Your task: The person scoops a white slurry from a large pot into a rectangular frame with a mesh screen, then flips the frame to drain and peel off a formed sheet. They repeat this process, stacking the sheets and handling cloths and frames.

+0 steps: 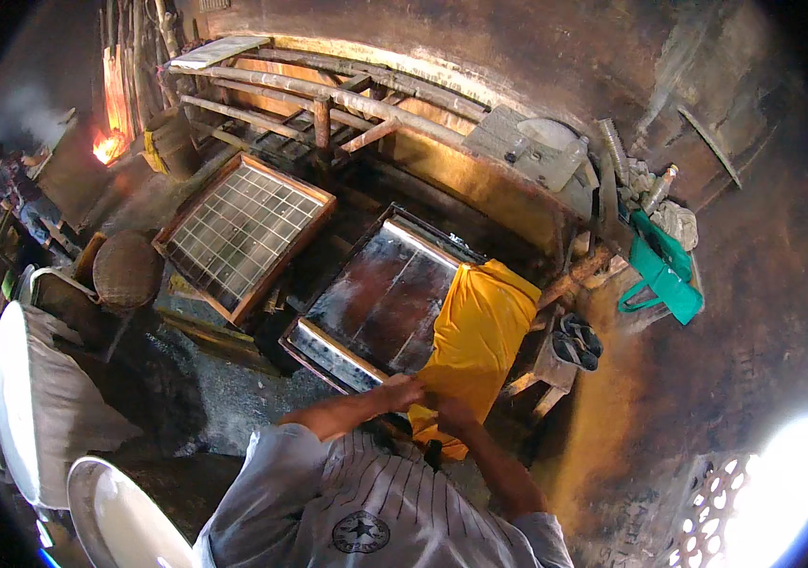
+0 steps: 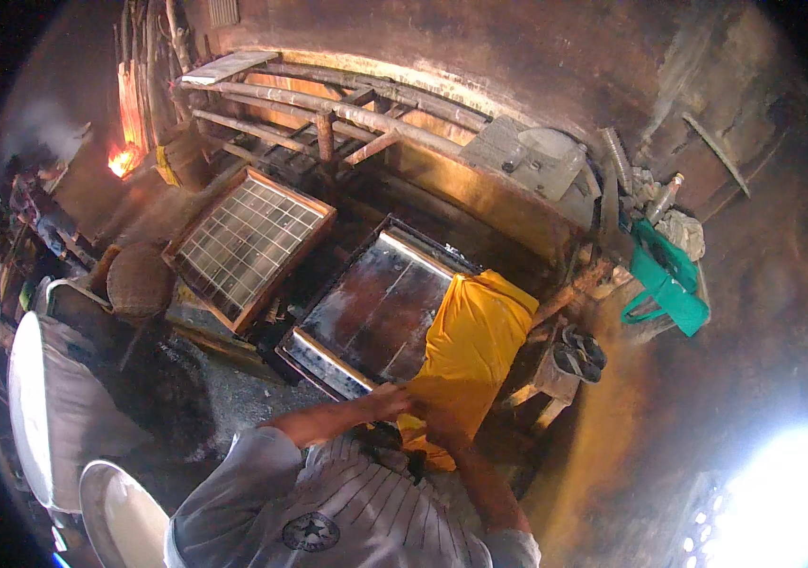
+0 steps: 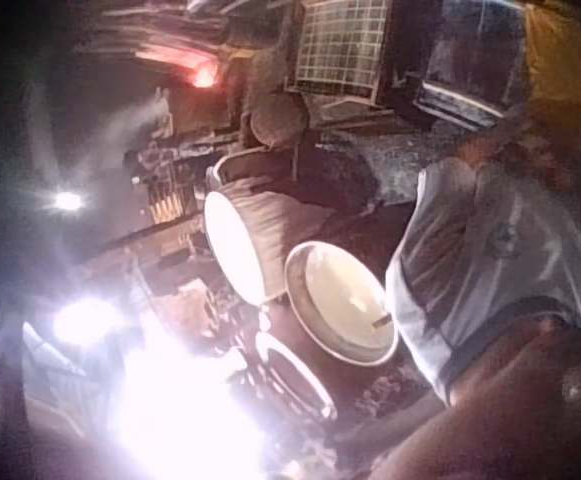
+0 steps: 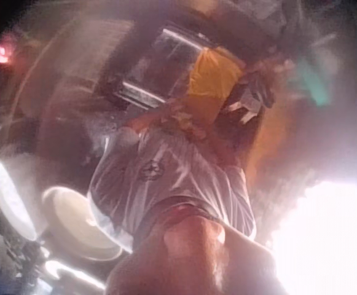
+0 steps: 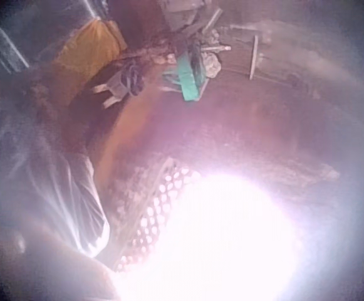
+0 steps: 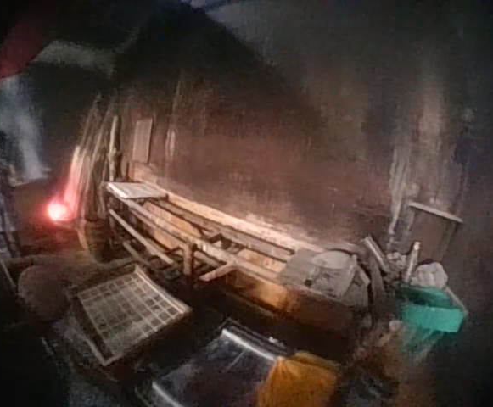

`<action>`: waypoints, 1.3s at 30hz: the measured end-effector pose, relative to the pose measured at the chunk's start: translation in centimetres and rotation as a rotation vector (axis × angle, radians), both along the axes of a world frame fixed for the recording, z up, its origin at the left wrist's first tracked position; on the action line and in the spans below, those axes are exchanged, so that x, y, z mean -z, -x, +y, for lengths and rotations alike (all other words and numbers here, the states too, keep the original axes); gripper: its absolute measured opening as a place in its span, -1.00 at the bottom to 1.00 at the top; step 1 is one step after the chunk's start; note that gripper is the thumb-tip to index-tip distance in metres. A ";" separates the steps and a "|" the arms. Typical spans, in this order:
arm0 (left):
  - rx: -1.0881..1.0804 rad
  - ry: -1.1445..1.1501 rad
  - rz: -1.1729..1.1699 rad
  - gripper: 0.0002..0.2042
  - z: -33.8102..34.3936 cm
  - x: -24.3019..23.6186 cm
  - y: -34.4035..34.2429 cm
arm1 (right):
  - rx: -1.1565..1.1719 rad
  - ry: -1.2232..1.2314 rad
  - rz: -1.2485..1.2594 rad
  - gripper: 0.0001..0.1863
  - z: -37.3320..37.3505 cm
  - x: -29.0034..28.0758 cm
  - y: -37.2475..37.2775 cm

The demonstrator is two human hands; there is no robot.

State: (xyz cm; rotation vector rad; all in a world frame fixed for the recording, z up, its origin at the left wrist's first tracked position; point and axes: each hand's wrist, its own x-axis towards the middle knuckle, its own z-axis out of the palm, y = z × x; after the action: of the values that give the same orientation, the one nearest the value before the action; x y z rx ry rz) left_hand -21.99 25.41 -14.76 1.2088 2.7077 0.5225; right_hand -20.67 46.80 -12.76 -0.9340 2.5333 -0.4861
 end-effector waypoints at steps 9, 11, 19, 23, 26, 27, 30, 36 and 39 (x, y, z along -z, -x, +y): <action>0.105 -0.145 -0.078 -0.80 -1.5 -5.7 -1.8 | 0.198 -0.237 -0.014 -0.55 -2.1 -7.5 -4.2; 0.178 -0.067 -0.224 -0.81 -2.1 -7.6 -3.9 | 0.310 -0.276 0.022 -0.56 -1.4 -2.3 -9.6; -0.190 -0.127 -0.884 -0.79 0.1 -3.2 -7.0 | 1.192 0.473 0.183 -0.51 -5.1 -2.1 -19.5; 0.083 -0.741 -1.291 -0.80 10.3 -11.1 -12.4 | 1.411 0.601 0.341 -0.38 -1.3 -2.5 -23.3; 0.575 -0.859 -0.909 -0.88 17.2 -24.7 -15.1 | 1.612 0.793 0.393 -0.13 1.7 -0.3 -28.4; 0.563 -1.009 -0.874 -0.90 18.8 -28.2 -16.3 | 1.736 0.857 0.272 -0.08 1.7 -1.4 -29.6; 0.703 -1.356 -0.441 -0.91 23.5 -36.9 -17.9 | 1.881 0.884 0.002 -0.01 1.1 -5.4 -32.4; 0.963 -1.610 -0.954 -0.83 28.3 -54.5 -14.1 | 2.114 0.856 -0.269 0.12 5.4 -2.4 -37.8; 0.836 -1.663 -0.855 -0.85 24.0 -64.0 -11.4 | 2.067 1.029 -0.416 0.22 7.8 0.2 -37.0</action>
State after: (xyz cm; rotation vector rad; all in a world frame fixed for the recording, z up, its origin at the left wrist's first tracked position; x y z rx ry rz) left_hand -10.63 49.45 49.22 1.4609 0.5313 2.4102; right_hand 16.34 54.62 -12.96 1.8015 1.6860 -2.1072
